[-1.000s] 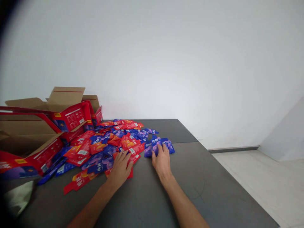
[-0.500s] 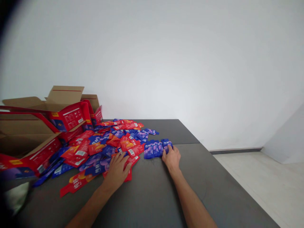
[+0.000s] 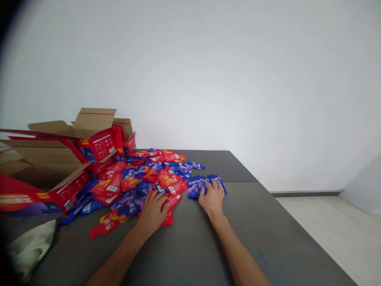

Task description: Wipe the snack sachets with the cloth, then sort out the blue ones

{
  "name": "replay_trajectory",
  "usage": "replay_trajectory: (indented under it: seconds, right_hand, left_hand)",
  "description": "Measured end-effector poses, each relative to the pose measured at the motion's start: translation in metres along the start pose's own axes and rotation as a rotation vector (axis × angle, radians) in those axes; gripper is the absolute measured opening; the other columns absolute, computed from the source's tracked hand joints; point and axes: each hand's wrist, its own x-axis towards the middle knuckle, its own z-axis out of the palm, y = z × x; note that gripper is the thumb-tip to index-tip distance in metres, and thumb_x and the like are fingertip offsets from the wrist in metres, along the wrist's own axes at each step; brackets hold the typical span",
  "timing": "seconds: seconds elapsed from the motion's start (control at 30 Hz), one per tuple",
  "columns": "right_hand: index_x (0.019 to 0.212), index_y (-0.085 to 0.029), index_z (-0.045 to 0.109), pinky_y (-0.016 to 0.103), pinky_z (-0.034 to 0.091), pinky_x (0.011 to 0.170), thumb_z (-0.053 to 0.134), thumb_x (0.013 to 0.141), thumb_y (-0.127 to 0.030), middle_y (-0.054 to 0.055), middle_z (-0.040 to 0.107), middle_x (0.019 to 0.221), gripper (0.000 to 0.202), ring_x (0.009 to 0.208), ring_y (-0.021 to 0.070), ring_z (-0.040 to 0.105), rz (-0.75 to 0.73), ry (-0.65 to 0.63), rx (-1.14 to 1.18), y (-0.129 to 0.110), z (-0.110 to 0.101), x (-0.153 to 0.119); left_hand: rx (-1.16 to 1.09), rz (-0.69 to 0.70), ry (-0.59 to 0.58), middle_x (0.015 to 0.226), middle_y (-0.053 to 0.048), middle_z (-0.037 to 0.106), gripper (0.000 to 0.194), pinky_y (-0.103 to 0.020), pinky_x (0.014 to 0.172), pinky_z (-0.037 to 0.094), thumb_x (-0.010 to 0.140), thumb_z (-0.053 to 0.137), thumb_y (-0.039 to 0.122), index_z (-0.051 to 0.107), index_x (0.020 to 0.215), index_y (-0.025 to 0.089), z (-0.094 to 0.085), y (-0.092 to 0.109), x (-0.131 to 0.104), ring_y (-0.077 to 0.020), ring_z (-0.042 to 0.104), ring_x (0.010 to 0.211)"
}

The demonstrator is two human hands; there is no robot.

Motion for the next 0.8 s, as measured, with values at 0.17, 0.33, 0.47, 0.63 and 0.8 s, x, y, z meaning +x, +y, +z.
replay_trajectory:
  seconds: [0.17, 0.33, 0.47, 0.63, 0.8]
  right_hand:
    - [0.112, -0.017, 0.072, 0.038, 0.035, 0.111, 0.044, 0.091, -0.017, 0.010, 0.067, 0.123, 0.035, 0.120, 0.0249, 0.052, -0.304, -0.147, 0.277, -0.069, -0.002, -0.028]
    - [0.131, -0.020, 0.064, 0.038, 0.036, 0.111, 0.042, 0.091, -0.015, 0.010, 0.060, 0.137, 0.046, 0.127, 0.0249, 0.050, -0.328, -0.271, 0.317, -0.120, 0.005, -0.051]
    - [0.142, -0.026, 0.053, 0.049, 0.032, 0.112, 0.043, 0.097, -0.029, 0.011, 0.044, 0.152, 0.047, 0.141, 0.0315, 0.037, -0.214, -0.359, 0.223, -0.131, 0.015, -0.060]
    - [0.140, -0.028, 0.055, 0.055, 0.028, 0.113, 0.038, 0.100, -0.034, 0.013, 0.038, 0.157, 0.044, 0.144, 0.0348, 0.034, -0.208, -0.435, 0.200, -0.132, 0.020, -0.064]
    - [0.138, -0.026, 0.057, 0.053, 0.026, 0.114, 0.037, 0.100, -0.032, 0.013, 0.039, 0.156, 0.044, 0.145, 0.0327, 0.033, -0.237, -0.459, 0.219, -0.130, 0.018, -0.063]
  left_hand:
    - [-0.002, -0.051, 0.067, 0.125, -0.011, 0.068, 0.040, -0.054, 0.111, 0.034, 0.089, 0.043, 0.014, 0.069, 0.118, 0.020, -0.004, -0.022, 0.003, -0.0321, 0.050, 0.129]
    - [0.018, -0.170, 0.078, 0.132, -0.015, 0.064, 0.044, -0.055, 0.112, 0.032, 0.090, 0.042, 0.016, 0.062, 0.129, 0.013, -0.008, -0.041, 0.006, -0.0336, 0.048, 0.132]
    - [0.024, -0.159, 0.085, 0.139, -0.016, 0.058, 0.046, -0.055, 0.113, 0.031, 0.095, 0.041, 0.025, 0.057, 0.137, 0.016, -0.004, -0.043, 0.011, -0.0341, 0.042, 0.136]
    - [0.050, -0.096, 0.046, 0.146, -0.014, 0.052, 0.045, -0.061, 0.112, 0.028, 0.096, 0.041, 0.027, 0.058, 0.137, 0.027, 0.005, -0.040, 0.014, -0.0367, 0.033, 0.142]
    - [0.030, -0.073, 0.054, 0.144, -0.012, 0.053, 0.043, -0.057, 0.112, 0.030, 0.093, 0.042, 0.020, 0.064, 0.129, 0.027, 0.008, -0.040, 0.015, -0.0328, 0.038, 0.139]
